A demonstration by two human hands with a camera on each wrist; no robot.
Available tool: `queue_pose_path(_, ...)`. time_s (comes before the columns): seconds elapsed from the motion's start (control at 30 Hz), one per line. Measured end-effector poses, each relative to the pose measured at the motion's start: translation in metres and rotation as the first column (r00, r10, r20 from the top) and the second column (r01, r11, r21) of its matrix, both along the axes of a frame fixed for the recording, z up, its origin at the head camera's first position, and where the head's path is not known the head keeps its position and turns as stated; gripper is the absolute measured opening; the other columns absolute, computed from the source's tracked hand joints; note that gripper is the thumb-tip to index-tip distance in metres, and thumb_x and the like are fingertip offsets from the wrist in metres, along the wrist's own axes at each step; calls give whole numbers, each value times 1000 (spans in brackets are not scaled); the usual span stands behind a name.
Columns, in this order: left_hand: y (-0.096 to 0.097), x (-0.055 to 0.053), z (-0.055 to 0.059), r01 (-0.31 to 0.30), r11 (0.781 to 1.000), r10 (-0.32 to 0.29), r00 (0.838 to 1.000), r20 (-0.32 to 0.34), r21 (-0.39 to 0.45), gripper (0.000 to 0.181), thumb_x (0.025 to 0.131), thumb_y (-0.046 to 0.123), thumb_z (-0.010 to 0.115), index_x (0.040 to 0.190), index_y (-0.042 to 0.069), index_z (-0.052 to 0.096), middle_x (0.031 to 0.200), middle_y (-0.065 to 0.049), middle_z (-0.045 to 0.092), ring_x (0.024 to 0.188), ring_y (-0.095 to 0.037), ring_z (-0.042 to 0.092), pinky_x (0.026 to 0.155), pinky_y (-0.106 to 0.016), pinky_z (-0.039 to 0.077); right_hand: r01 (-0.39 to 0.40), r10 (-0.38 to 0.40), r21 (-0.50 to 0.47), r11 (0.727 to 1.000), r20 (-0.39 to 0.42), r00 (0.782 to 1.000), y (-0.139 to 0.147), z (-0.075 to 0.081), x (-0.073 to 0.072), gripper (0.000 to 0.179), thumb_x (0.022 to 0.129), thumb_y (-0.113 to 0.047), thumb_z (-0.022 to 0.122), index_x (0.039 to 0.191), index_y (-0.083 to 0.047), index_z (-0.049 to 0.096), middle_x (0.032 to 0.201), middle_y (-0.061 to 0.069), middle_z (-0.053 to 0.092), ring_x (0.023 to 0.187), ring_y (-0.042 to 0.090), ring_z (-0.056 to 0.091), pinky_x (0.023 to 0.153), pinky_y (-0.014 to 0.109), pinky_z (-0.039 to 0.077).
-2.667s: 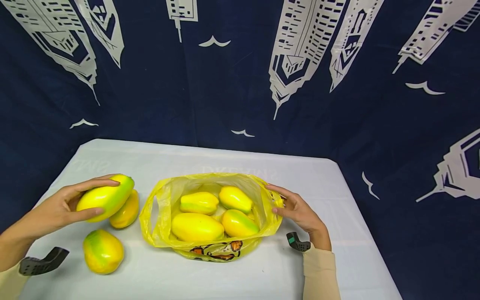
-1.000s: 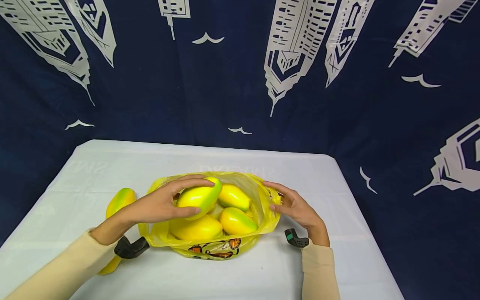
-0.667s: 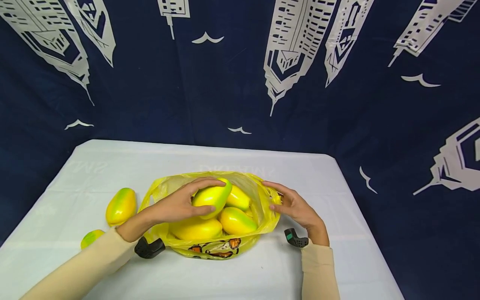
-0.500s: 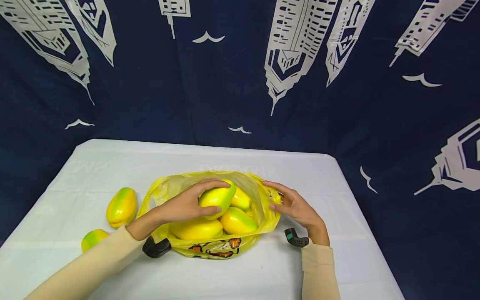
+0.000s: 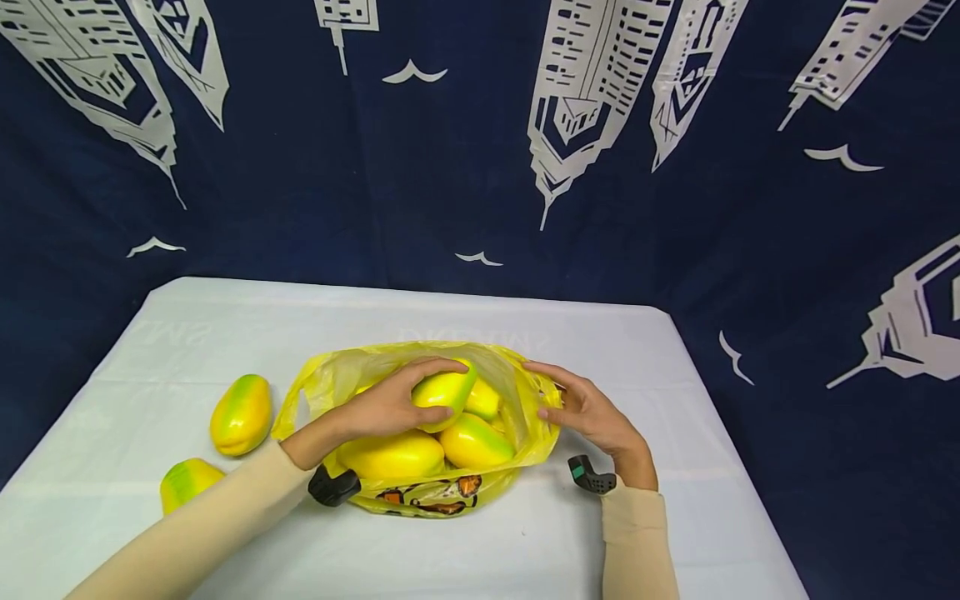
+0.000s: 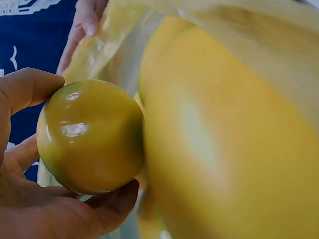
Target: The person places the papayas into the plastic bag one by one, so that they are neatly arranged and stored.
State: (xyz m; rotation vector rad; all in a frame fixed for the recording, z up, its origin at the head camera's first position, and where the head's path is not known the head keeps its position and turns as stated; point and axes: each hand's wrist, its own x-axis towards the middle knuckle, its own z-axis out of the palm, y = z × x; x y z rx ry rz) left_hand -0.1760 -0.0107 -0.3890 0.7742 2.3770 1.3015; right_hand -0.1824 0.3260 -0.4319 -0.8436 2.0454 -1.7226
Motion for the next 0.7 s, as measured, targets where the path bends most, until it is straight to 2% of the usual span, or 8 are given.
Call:
queue_pose_path(0.13,-2,-1,-4,0,1000,0,1000,-5,-9,59,92,19,71,147,25,50,157,-5,39,143,-26,38,114,-50,38,13,-13,10,1000,-2,1000,0,0,0,63,94,10,57,153,-1,35,156,-7,39,133,6,49,98,26,53)
queue_pose_path(0.37,-2,-1,-8,7,1000,-7,1000,-13,-2,59,90,14,74,144,25,52,156,-6,38,137,-27,42,105,-48,46,3,-3,10,1000,-13,1000,1,-2,-1,62,95,11,55,153,-1,35,157,-6,38,134,6,48,100,25,51)
queue_pose_path(0.7,-4,0,-10,8,1000,-8,1000,-21,-10,62,87,14,77,143,25,52,156,-5,38,140,-27,40,107,-49,44,28,-29,22,999,15,999,-1,0,1,64,94,9,58,153,-2,36,157,-6,38,135,6,47,100,26,52)
